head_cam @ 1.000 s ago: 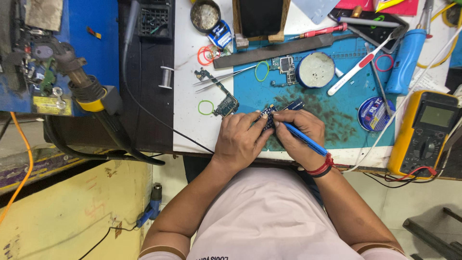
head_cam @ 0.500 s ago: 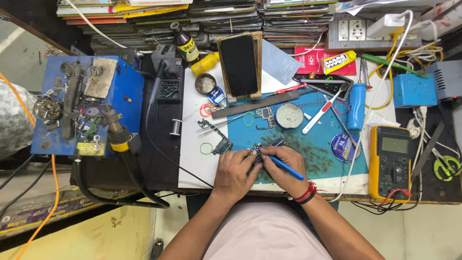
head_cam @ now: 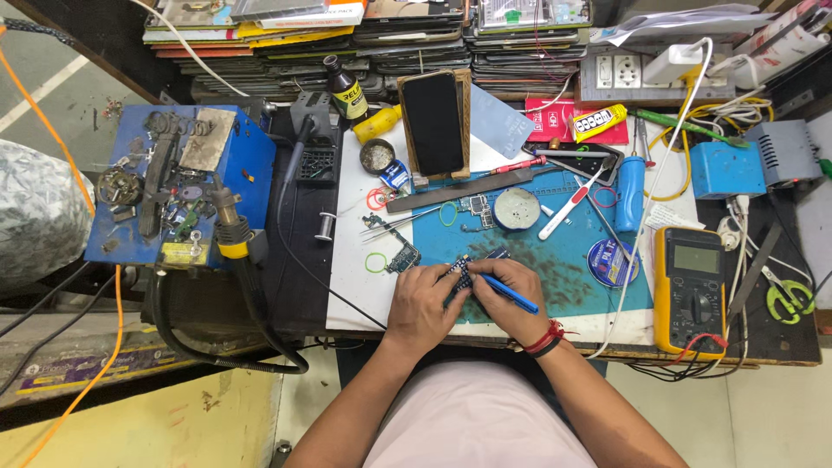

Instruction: The person uses a soldering iron and tweezers to work on a small circuit board, then switches to a hot air gun to heat a ribbon cable on a smartphone screen. The person cleans the board with a brush and applies flux before continuing the repair.

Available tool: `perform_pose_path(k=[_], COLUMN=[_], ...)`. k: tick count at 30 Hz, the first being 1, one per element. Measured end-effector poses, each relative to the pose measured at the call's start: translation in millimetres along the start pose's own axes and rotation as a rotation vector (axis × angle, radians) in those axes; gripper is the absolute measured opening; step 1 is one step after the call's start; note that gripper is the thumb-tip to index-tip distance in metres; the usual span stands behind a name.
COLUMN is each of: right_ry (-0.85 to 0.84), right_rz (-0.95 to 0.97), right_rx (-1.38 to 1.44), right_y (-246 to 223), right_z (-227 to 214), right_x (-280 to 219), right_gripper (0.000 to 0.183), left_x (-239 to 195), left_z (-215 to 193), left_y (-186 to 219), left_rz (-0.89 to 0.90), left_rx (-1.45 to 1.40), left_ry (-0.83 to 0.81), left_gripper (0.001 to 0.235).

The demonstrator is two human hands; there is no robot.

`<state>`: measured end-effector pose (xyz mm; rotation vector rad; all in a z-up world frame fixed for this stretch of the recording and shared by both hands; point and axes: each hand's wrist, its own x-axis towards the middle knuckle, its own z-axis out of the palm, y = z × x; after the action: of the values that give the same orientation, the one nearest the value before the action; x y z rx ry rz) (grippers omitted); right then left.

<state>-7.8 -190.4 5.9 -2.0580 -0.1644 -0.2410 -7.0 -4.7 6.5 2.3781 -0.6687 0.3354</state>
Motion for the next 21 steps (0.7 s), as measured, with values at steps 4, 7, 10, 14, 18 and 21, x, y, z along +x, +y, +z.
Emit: perform_pose_path(k=[4, 7, 10, 14, 18, 21], right_ry=[-0.004, 0.001, -0.001, -0.003, -0.007, -0.004], right_rz=[-0.022, -0.023, -0.018, -0.003, -0.016, -0.023], right_rx=[0.001, -0.011, -0.009, -0.019, 0.002, -0.009], right_y=[2.8, 3.6, 2.3, -0.4, -0.5, 0.0], right_z=[0.5, 0.7, 0.8, 0.1, -0.2, -0.7], right_x=[-1.6, -2.4, -2.7, -2.2, -1.6, -1.4], right_gripper=[0.018, 0.018, 0.018, 0.018, 0.017, 0.017], left_x=[-1.8, -2.6, -3.0, -2.8, -3.0, -2.3], left_z=[2.2, 2.4, 2.0, 2.3, 3.1, 3.3], left_y=[-1.4, -1.3, -1.2, -1.0, -1.6, -1.6], left_rz=[0.002, 0.002, 0.006, -0.003, -0.007, -0.003], left_rx=[0.0, -0.004, 0.003, 0.0, 0.008, 0.01], left_ry=[0.001, 0.001, 0.004, 0.007, 0.002, 0.002], left_gripper=[0.032, 0.032, 0.032, 0.031, 0.032, 0.032])
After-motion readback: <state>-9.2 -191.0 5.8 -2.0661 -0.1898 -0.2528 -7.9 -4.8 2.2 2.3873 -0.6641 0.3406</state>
